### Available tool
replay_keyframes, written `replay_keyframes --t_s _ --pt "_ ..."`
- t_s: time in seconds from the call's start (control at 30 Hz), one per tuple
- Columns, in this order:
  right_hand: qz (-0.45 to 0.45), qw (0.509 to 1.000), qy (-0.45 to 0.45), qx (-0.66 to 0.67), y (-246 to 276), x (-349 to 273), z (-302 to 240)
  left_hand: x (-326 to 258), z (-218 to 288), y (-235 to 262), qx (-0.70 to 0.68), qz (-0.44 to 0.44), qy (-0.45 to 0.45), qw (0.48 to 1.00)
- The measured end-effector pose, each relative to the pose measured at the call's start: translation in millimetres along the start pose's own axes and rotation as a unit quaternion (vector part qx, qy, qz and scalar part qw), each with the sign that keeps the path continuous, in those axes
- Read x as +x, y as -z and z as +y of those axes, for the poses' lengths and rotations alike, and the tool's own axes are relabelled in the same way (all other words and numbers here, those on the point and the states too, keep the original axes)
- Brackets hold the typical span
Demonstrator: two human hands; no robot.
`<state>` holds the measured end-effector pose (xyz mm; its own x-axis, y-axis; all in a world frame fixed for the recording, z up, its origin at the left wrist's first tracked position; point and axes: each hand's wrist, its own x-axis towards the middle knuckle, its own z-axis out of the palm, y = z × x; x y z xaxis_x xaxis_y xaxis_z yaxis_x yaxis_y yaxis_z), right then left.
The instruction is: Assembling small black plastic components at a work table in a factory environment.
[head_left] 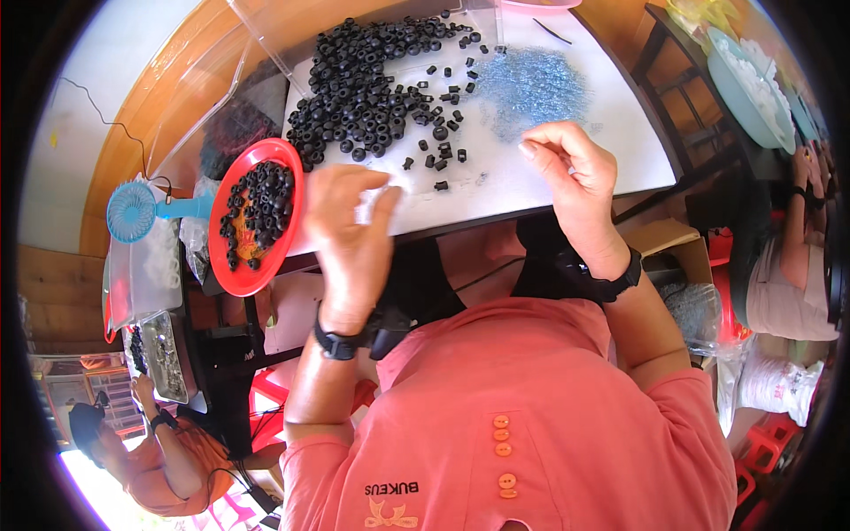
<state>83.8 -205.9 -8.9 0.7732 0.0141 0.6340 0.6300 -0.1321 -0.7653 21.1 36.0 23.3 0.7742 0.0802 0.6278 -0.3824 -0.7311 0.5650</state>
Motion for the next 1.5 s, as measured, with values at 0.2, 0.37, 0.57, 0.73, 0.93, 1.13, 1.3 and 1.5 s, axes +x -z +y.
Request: replay_keyframes --t_s 0.2,0.37,0.57,0.73,0.93,1.13,1.3,1.5 --pt "-0.021 0.999 0.028 -0.035 3 -2 -2 10 34 -62 0.142 -0.128 -0.182 0.965" --pt "-0.037 0.997 0.057 -0.033 9 -2 -2 11 22 -75 0.146 -0.104 -0.199 0.964" --pt "-0.075 0.991 0.057 0.09 -8 6 -5 18 53 -52 -0.315 -0.153 0.281 0.893" --pt "-0.068 0.982 0.027 0.175 -23 6 -9 20 57 -45 -0.449 -0.13 0.379 0.798" --pt "-0.045 0.996 0.023 0.074 -9 6 -8 40 38 -41 -0.138 -0.133 0.188 0.963" --pt "-0.018 0.985 -0.049 0.167 -10 1 12 74 -6 -49 0.084 -0.17 -0.13 0.973" --pt "-0.031 0.988 -0.036 0.15 -9 -1 12 77 -9 -63 0.197 -0.191 -0.21 0.938" --pt "-0.033 0.994 -0.004 0.106 -6 -1 10 82 -5 -41 0.112 -0.191 -0.146 0.964"
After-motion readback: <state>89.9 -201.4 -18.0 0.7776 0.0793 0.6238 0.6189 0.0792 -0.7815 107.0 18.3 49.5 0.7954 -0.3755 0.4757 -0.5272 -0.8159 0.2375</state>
